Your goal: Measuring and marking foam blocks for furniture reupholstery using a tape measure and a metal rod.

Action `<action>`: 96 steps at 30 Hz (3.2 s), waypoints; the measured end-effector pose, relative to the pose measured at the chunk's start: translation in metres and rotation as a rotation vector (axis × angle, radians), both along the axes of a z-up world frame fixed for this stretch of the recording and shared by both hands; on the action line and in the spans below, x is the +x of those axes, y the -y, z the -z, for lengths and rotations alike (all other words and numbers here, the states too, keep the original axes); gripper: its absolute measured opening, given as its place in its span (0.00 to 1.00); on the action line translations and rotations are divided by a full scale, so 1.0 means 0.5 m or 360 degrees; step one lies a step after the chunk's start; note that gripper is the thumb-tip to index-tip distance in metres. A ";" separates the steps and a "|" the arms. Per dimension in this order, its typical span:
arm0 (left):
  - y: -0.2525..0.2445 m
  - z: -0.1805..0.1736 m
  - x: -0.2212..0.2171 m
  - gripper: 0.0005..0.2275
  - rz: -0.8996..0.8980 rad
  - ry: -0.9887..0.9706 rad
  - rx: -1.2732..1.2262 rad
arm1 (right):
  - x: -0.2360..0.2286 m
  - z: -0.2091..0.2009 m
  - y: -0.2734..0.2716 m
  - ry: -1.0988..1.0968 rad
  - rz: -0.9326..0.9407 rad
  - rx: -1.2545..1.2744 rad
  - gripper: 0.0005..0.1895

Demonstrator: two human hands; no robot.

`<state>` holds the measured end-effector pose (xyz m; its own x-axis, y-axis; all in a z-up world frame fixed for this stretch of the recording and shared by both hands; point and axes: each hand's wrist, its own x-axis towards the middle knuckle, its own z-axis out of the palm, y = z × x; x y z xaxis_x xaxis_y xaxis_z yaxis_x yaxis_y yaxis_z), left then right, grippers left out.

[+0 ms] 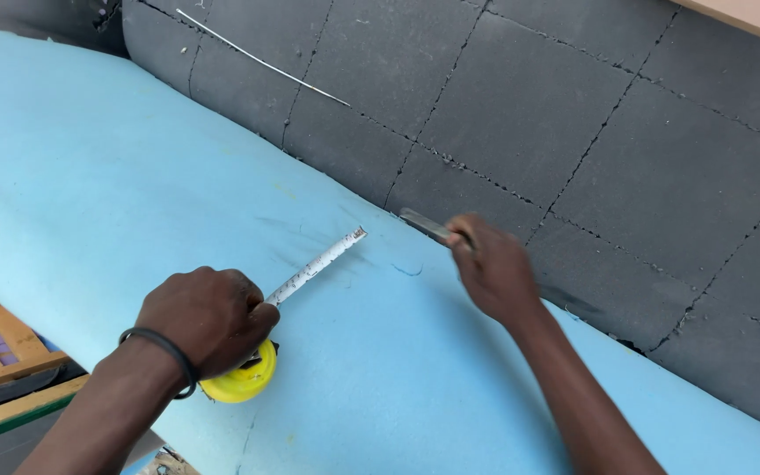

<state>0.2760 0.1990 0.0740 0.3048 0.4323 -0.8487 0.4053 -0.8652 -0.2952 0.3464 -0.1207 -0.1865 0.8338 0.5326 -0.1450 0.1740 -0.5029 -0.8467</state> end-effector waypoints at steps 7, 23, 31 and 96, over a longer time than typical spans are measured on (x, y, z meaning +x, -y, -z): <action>-0.001 0.095 0.065 0.21 0.0037 -0.0147 0.0042 | 0.018 0.136 -0.172 -0.0583 -0.0199 -0.0052 0.15; -0.023 0.146 0.083 0.21 -0.0027 -0.0233 0.0027 | 0.025 0.149 -0.245 -0.0749 -0.0430 0.0070 0.14; -0.029 0.140 0.078 0.21 -0.0081 -0.0189 -0.0020 | 0.019 0.155 -0.248 -0.0780 -0.0455 0.0080 0.13; -0.037 0.053 -0.207 0.17 -0.0300 0.0304 0.0142 | -0.084 -0.310 -0.209 -0.0128 -0.0566 -0.0301 0.12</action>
